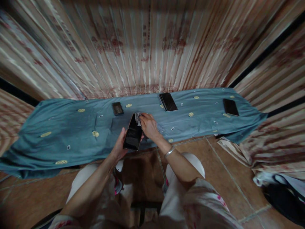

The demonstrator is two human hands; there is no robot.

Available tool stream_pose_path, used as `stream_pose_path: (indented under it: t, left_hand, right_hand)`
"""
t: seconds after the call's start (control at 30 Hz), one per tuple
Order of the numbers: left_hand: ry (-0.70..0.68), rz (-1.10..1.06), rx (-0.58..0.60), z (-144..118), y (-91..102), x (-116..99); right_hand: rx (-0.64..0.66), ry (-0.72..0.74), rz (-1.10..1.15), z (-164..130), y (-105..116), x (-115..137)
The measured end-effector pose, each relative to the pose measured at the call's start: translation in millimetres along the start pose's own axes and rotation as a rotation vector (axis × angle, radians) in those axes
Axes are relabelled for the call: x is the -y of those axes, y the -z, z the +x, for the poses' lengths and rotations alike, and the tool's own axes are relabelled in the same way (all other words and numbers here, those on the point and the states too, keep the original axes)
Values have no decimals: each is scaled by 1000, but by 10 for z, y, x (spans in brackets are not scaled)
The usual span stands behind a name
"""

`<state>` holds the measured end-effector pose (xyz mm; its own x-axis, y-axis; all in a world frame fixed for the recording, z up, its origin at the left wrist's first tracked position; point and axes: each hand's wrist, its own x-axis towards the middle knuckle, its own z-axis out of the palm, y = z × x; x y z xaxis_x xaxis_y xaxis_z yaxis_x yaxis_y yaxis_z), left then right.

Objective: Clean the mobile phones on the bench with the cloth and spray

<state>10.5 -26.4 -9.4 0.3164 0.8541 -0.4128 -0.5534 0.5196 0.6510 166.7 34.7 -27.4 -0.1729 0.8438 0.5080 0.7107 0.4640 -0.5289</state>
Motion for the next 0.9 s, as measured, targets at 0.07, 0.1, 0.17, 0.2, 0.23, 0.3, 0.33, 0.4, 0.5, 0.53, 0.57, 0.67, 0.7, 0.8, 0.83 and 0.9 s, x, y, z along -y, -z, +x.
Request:
stream_pose_path:
  t: [0.07, 0.1, 0.17, 0.2, 0.23, 0.3, 0.33, 0.4, 0.5, 0.53, 0.57, 0.67, 0.7, 0.8, 0.83, 0.9]
  left_hand:
    - [21, -9, 14, 0, -15, 28]
    - [27, -19, 23, 0, -21, 40]
    - [30, -45, 28, -1, -31, 53]
    - [28, -58, 21, -2, -38, 51]
    - [25, -69, 9, -5, -46, 44]
    - [17, -83, -27, -11, -63, 19]
    - [14, -87, -45, -13, -71, 4]
    - [6, -91, -73, -11, -79, -21]
    - [-21, -94, -108, 9, -66, -37]
    - [-31, -95, -119, 19, -56, -36]
    - [-38, -95, -131, 27, -44, -34]
    - [-38, -97, -156, 48, -10, -30]
    - [-36, -96, -159, 53, 0, -30]
    - [-43, -87, -165, 67, 24, -35]
    - [-47, -82, -171, 74, 32, -36]
    - [-44, -68, -187, 95, 53, -36]
  right_hand:
    - [-4, 14, 16, 2, -7, 13]
    - [-6, 20, 22, 3, -13, 21]
    - [-9, 29, 27, -2, -29, 43]
    - [-9, 34, 27, -7, -39, 57]
    - [-8, 43, 25, -16, -50, 74]
    - [-1, 67, 22, -42, -75, 116]
    - [6, 81, 21, -61, -89, 141]
    - [26, 107, 19, -106, -120, 195]
    - [48, 134, 19, -184, -167, 282]
    - [55, 141, 23, -209, -181, 311]
    - [63, 148, 30, -234, -192, 338]
    - [87, 170, 46, -297, -211, 407]
    - [96, 177, 48, -314, -212, 426]
    - [125, 199, 53, -353, -202, 467]
    - [135, 208, 53, -363, -197, 476]
    - [146, 224, 50, -382, -189, 494]
